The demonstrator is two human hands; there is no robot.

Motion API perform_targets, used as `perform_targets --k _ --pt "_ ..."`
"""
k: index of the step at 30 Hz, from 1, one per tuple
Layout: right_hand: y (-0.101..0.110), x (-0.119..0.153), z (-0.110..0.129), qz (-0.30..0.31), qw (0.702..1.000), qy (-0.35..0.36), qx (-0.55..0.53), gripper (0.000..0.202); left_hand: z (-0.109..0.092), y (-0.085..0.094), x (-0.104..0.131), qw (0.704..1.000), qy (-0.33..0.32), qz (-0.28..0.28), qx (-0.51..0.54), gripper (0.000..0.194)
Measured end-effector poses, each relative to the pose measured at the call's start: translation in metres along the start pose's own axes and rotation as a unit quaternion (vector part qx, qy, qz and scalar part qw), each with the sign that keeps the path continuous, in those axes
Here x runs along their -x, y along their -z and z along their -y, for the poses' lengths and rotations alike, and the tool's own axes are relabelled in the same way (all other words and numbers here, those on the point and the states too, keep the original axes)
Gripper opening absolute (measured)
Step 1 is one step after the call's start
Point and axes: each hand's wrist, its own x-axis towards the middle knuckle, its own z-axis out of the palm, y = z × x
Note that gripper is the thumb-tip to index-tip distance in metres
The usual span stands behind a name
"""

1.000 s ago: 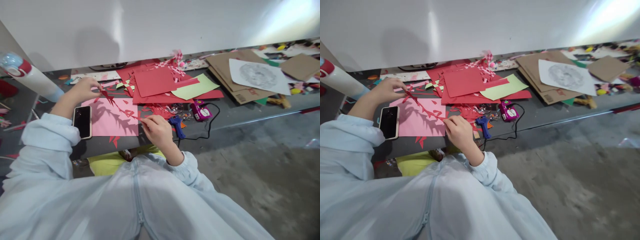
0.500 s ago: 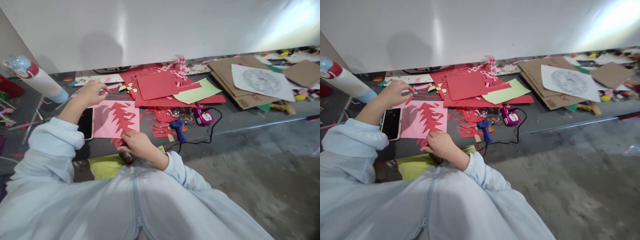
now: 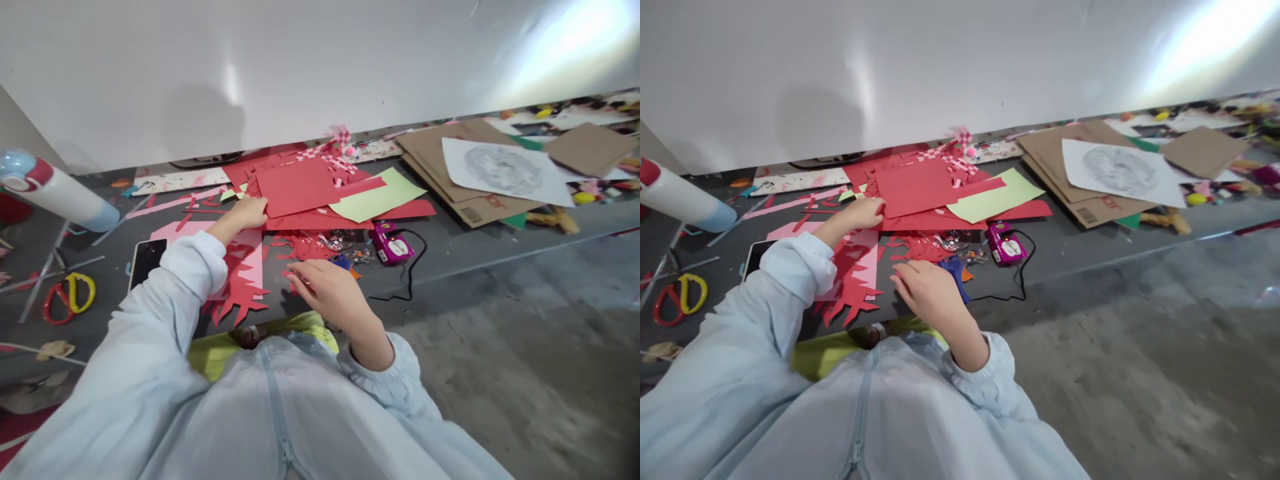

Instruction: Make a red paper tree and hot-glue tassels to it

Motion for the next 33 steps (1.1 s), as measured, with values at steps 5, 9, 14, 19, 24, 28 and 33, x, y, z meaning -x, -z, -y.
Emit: perform_targets --k 5,9,14,19,24,28,33 --pt "0.008 0.012 -0.025 -0.031 0.999 -0.027 -0.015 0.029 -0.007 -0.016 -0.009 0.995 0.036 -0.033 0.086 0.056" --pt "0.009 0.020 -0.041 -0.055 0.997 -0.046 -0.028 0.028 -0.014 -0.019 -0.019 0.971 0.054 -0.059 0.224 0.054" --pt "0.009 0.027 -0.052 -0.071 0.995 -0.059 -0.030 0.029 -0.025 0.012 -0.039 0.924 0.070 -0.088 0.366 0.047" --pt "0.008 0.032 -0.056 -0.066 0.995 -0.069 -0.027 0.030 -0.026 0.056 -0.054 0.746 0.054 -0.146 0.647 0.031" --pt "0.005 0.035 -0.061 -0.047 0.994 -0.088 -0.038 0.028 -0.022 0.070 -0.058 0.721 0.029 -0.164 0.672 0.025" --pt "0.004 0.035 -0.062 -0.039 0.994 -0.087 -0.048 0.028 -0.017 0.064 -0.059 0.717 0.021 -0.187 0.671 0.024" --pt "0.004 0.035 -0.061 -0.020 0.994 -0.094 -0.056 0.028 -0.009 0.054 -0.066 0.683 0.038 -0.205 0.700 0.027"
